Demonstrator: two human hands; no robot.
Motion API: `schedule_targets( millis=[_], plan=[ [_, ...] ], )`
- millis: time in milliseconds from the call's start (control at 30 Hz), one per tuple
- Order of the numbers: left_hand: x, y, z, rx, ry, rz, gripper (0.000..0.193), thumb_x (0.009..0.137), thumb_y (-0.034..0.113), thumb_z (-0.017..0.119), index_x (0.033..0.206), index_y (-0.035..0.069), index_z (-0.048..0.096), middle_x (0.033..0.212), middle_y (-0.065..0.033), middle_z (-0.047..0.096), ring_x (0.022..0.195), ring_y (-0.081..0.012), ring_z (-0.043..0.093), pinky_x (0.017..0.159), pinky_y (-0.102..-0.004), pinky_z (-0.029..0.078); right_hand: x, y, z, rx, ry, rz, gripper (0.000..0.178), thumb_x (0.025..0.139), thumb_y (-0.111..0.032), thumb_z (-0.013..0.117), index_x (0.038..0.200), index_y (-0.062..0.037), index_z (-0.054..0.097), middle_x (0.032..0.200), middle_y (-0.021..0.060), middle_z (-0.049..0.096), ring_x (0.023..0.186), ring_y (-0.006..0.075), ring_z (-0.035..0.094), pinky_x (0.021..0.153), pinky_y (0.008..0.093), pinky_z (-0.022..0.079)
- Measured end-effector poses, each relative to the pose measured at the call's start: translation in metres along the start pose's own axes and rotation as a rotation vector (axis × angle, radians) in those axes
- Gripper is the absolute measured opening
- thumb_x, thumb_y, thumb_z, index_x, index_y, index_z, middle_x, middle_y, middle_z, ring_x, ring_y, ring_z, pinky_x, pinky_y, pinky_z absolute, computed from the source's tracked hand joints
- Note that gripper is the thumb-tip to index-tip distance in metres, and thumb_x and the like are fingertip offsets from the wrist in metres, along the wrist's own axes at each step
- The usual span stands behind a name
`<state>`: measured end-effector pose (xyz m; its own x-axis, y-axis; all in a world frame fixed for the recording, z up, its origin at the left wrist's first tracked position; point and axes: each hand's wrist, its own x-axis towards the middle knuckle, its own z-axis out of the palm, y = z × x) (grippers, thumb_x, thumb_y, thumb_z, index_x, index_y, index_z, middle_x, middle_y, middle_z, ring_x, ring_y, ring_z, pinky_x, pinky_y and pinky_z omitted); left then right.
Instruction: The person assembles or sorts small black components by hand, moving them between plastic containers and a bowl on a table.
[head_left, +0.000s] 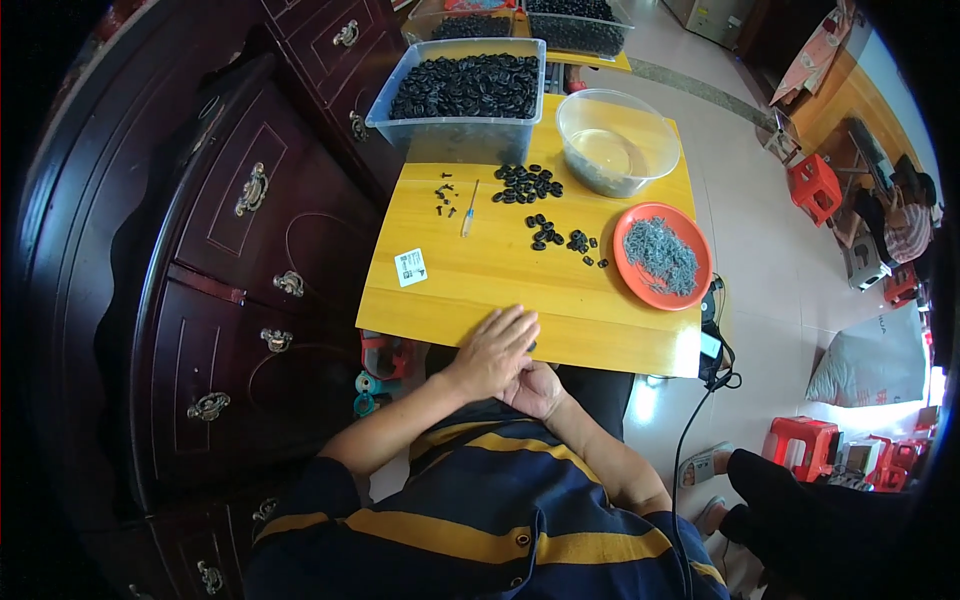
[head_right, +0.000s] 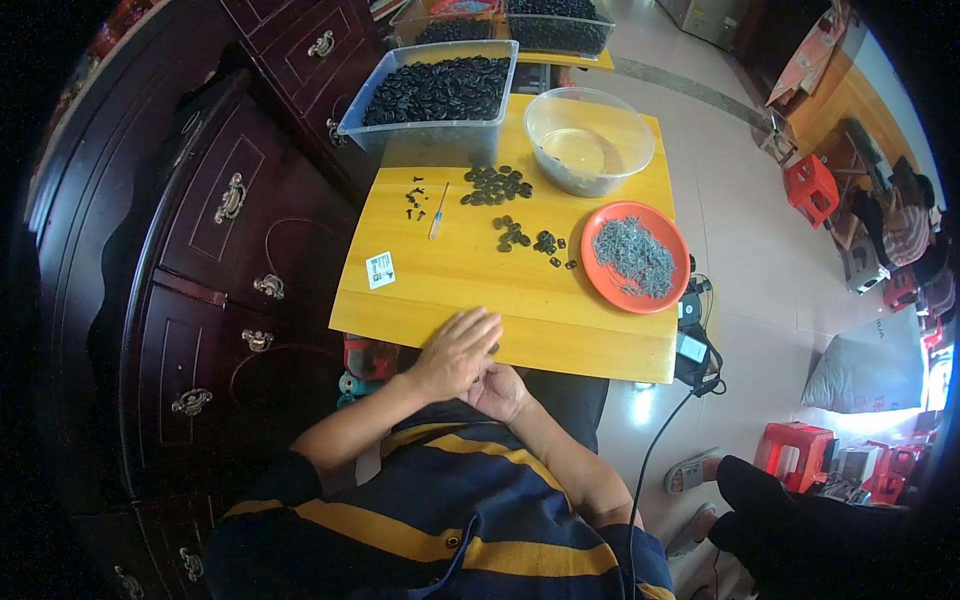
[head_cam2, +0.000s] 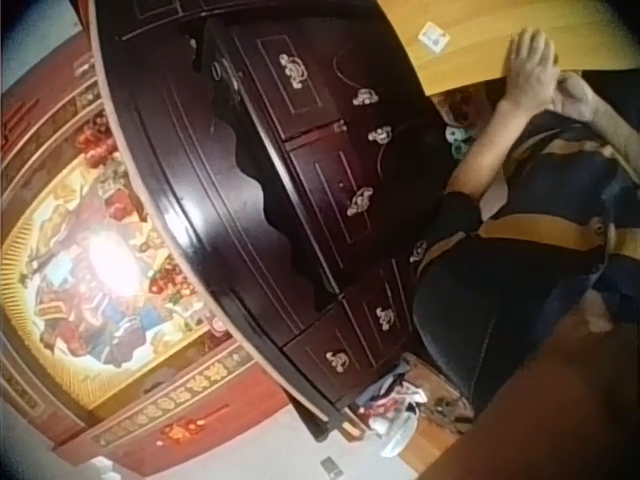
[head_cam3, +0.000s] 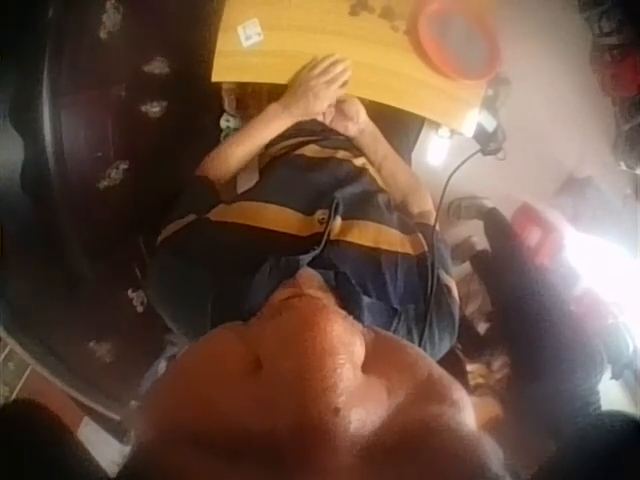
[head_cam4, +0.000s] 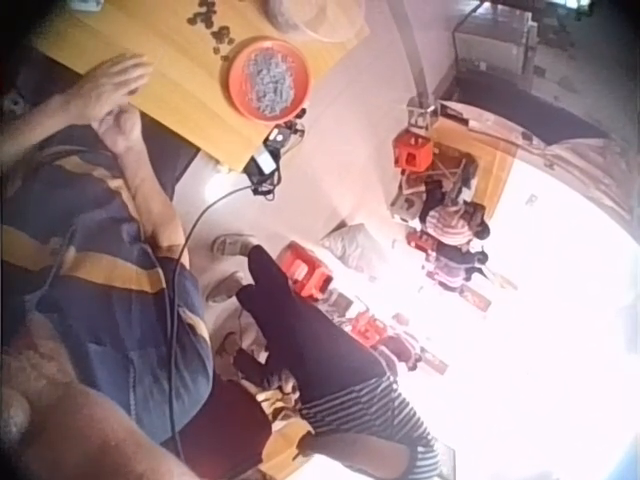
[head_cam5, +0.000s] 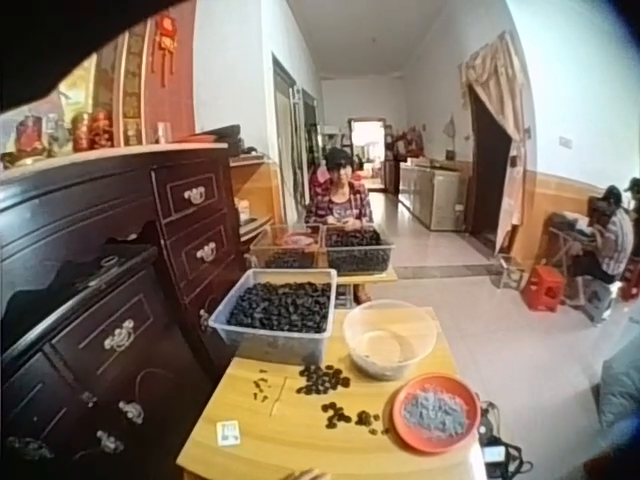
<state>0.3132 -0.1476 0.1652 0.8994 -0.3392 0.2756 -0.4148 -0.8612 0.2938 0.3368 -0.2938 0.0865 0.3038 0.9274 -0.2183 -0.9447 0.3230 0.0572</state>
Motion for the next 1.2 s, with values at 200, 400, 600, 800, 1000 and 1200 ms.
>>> schedule_targets(
  millis=[200, 400, 600, 800, 1000, 1200],
  plan=[
    [-0.036, 0.022, 0.006, -0.101, 0.147, 0.177, 0.032, 0.090, 0.011, 0.059, 0.118, -0.003, 0.064, 0.129, -0.0155, 0.060, 0.128, -0.0322, 0.052, 0.107, -0.0451, 0.042, 0.003, 0.006, -0.004, -0.100, 0.043, -0.073, 0.037, 0.105, -0.027, 0.037, 0.126, -0.0015, 0.055, 0.127, 0.0160, 0.060, 0.118, 0.0259, 0.058, 0.107, 0.0373, 0.044],
    [-0.044, 0.036, -0.001, -0.189, 0.227, 0.185, 0.029, 0.086, 0.009, 0.061, 0.112, -0.003, 0.066, 0.123, -0.0173, 0.063, 0.119, -0.0322, 0.059, 0.100, -0.0428, 0.048, -0.017, 0.016, 0.009, -0.108, -0.005, -0.013, 0.035, 0.105, -0.023, 0.036, 0.121, 0.0003, 0.057, 0.124, 0.0143, 0.061, 0.116, 0.0244, 0.059, 0.105, 0.0351, 0.046],
    [-0.024, 0.037, -0.025, -0.215, 0.326, 0.194, 0.024, 0.084, 0.010, 0.063, 0.105, -0.001, 0.068, 0.114, -0.0150, 0.066, 0.109, -0.0297, 0.064, 0.094, -0.0408, 0.051, -0.025, 0.018, 0.035, -0.128, 0.081, -0.114, 0.031, 0.105, -0.021, 0.038, 0.121, -0.0014, 0.055, 0.121, 0.0113, 0.061, 0.112, 0.0211, 0.060, 0.098, 0.0345, 0.051],
    [-0.015, 0.025, -0.058, -0.299, 0.424, 0.090, 0.019, 0.089, 0.011, 0.063, 0.104, 0.000, 0.068, 0.106, -0.0151, 0.067, 0.100, -0.0268, 0.066, 0.089, -0.0385, 0.052, -0.016, 0.014, 0.080, 0.006, 0.164, -0.140, 0.027, 0.103, -0.020, 0.044, 0.119, -0.0004, 0.054, 0.118, 0.0129, 0.061, 0.109, 0.0236, 0.062, 0.097, 0.0371, 0.052],
    [-0.025, -0.019, -0.068, -0.518, 0.659, -0.365, 0.018, 0.095, 0.008, 0.058, 0.106, -0.003, 0.066, 0.101, -0.0163, 0.068, 0.093, -0.0286, 0.067, 0.082, -0.0339, 0.051, -0.001, -0.011, 0.109, 0.060, 0.133, -0.189, 0.028, 0.102, -0.022, 0.047, 0.115, 0.0004, 0.059, 0.119, 0.0178, 0.063, 0.116, 0.0334, 0.059, 0.100, 0.0440, 0.050],
    [-0.048, -0.048, -0.045, -0.617, 0.607, -0.559, 0.017, 0.097, 0.006, 0.055, 0.107, -0.004, 0.065, 0.096, -0.0127, 0.069, 0.091, -0.0205, 0.067, 0.082, -0.0295, 0.050, 0.049, -0.043, 0.137, 0.029, 0.160, -0.276, 0.033, 0.106, -0.025, 0.039, 0.120, -0.0001, 0.055, 0.127, 0.0200, 0.057, 0.118, 0.0348, 0.057, 0.099, 0.0439, 0.050]
  ],
)
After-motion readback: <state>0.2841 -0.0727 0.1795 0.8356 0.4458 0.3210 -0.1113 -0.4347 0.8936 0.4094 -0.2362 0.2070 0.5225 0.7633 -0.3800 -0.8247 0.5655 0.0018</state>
